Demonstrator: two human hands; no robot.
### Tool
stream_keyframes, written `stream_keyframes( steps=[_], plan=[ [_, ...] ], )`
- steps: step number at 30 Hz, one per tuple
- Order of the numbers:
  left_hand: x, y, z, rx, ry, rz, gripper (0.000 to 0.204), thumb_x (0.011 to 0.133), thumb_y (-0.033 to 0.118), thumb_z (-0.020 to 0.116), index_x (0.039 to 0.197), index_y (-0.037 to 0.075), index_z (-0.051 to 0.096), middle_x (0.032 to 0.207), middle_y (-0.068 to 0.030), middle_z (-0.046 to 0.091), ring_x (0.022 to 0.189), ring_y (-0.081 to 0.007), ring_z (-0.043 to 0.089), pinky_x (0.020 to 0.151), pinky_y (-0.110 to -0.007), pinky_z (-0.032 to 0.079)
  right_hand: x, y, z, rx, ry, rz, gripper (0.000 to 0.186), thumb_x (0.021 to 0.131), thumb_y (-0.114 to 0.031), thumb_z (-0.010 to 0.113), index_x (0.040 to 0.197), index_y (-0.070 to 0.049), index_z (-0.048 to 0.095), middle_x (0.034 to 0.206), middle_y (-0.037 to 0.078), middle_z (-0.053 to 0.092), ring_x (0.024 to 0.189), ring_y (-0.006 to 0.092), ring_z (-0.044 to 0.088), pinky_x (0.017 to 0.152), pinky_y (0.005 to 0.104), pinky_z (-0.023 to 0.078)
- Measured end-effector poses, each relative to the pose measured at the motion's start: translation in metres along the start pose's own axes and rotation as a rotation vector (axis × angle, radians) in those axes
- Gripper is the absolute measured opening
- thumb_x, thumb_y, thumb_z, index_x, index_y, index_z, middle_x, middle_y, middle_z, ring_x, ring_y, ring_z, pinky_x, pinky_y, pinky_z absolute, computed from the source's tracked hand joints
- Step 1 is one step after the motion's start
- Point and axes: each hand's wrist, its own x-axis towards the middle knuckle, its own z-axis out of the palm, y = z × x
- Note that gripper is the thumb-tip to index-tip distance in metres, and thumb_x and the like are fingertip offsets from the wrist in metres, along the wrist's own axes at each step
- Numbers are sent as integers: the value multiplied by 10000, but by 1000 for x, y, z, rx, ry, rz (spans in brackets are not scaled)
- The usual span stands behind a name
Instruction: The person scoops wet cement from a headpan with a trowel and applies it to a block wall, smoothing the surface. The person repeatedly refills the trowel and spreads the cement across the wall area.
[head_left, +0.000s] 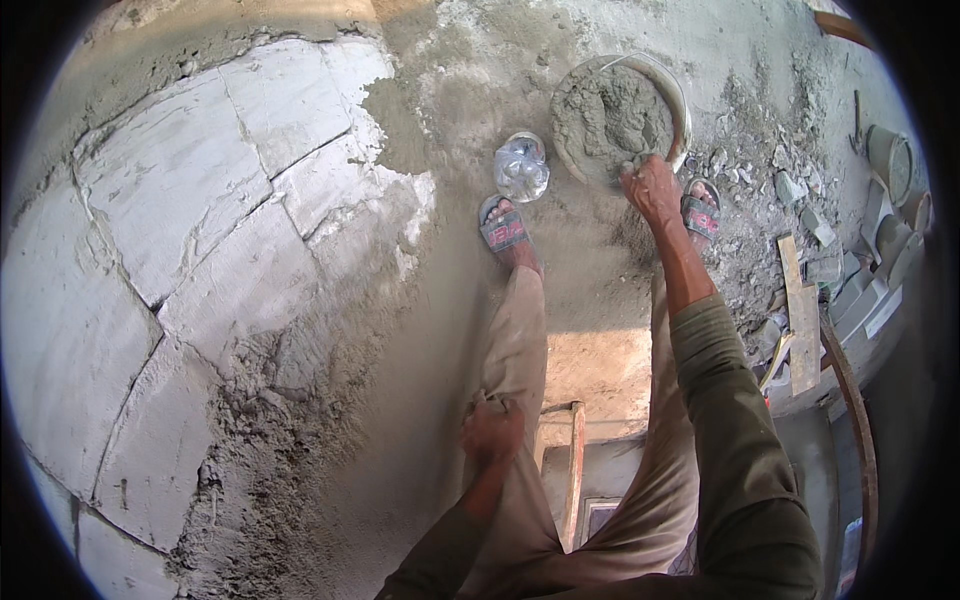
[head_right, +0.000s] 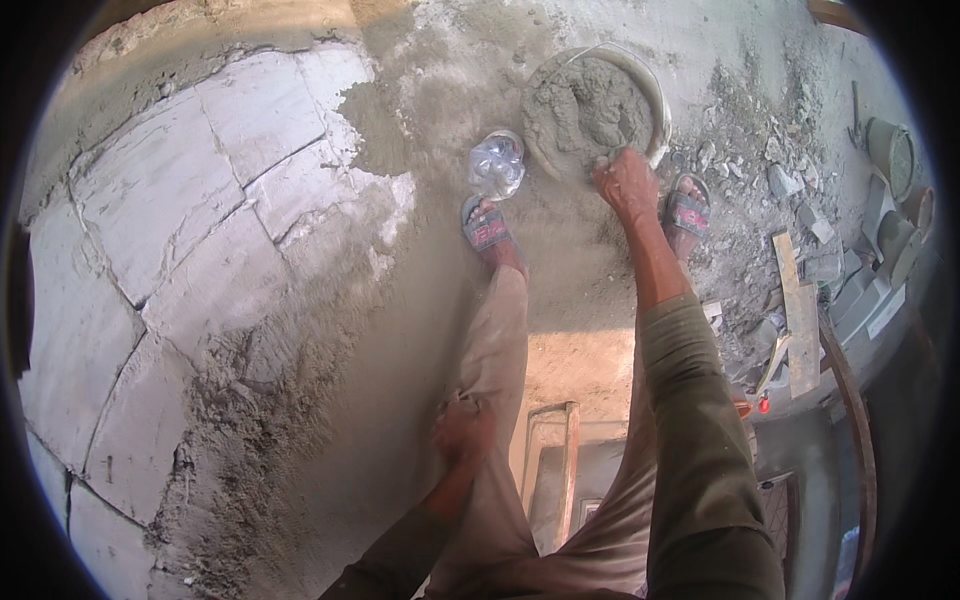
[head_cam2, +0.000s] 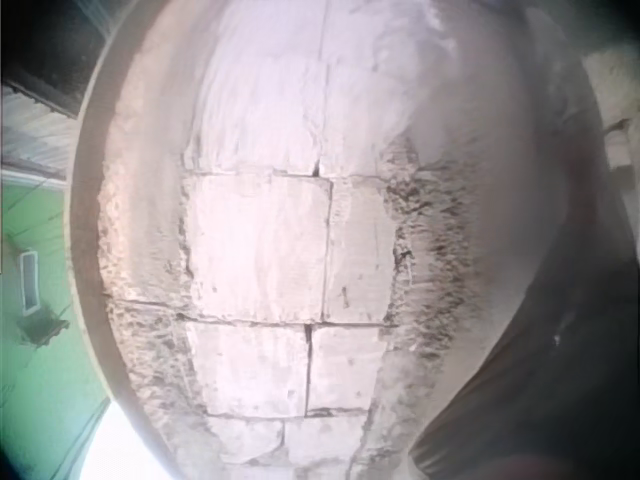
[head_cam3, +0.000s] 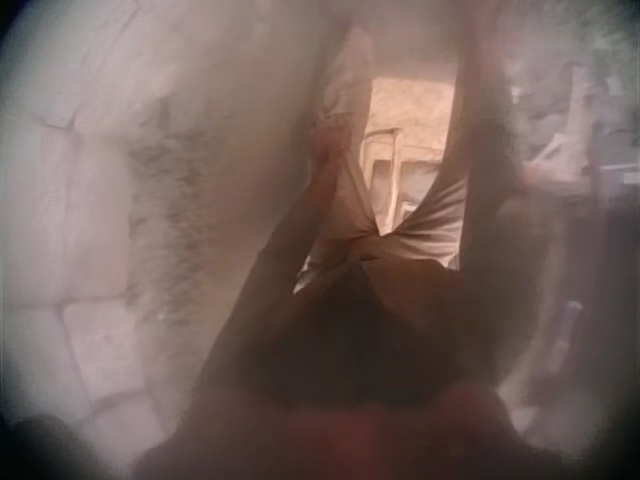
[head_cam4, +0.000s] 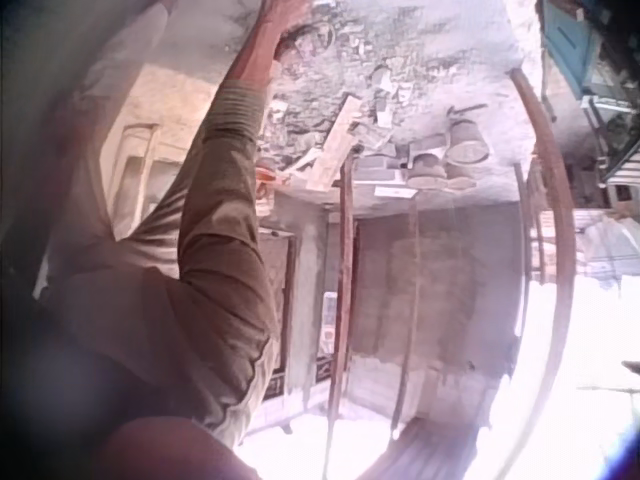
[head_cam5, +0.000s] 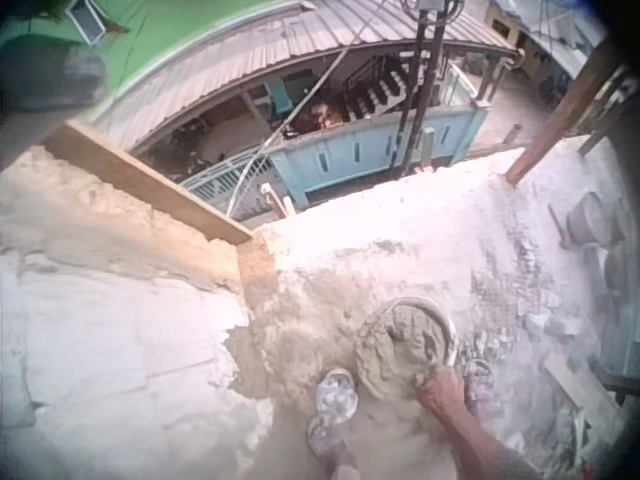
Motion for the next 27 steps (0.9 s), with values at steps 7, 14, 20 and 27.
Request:
stream_keyframes(
  steps=[7, 14, 20, 27],
  plan=[
    [-5, -12, 7, 23, 91, 55, 778, 929, 510, 638, 1567, 75, 542, 1449, -270, 664, 1351, -426, 636, 1178, -499, 461, -47, -3, -34, 795, -377, 399, 291, 1013, -242, 657, 803, -41, 648, 654, 7, 593, 497, 128, 538, 440, 325, 427],
    [8, -16, -13, -12, 96, 56, 758, 930, 501, 640, 1549, 71, 560, 1417, -267, 683, 1343, -424, 642, 1174, -508, 469, -12, -96, -88, 928, -168, 389, 267, 1021, -215, 660, 814, -47, 660, 662, 11, 607, 499, 107, 543, 466, 299, 422],
    [20, -16, -41, 41, 16, -39, 762, 952, 569, 599, 1555, 104, 579, 1470, -237, 656, 1380, -415, 618, 1194, -521, 445, 58, -237, 12, 361, 385, 299, 371, 889, -313, 748, 914, 57, 768, 808, 244, 751, 788, 465, 739, 765, 496, 580],
    [30, -41, -9, -67, 42, -5, 762, 960, 602, 588, 1559, 131, 588, 1434, -218, 696, 1331, -429, 656, 1166, -571, 457, -38, -410, 8, 903, -339, 15, 369, 866, -331, 772, 944, 29, 755, 857, 262, 743, 836, 422, 742, 793, 508, 570]
  ],
)
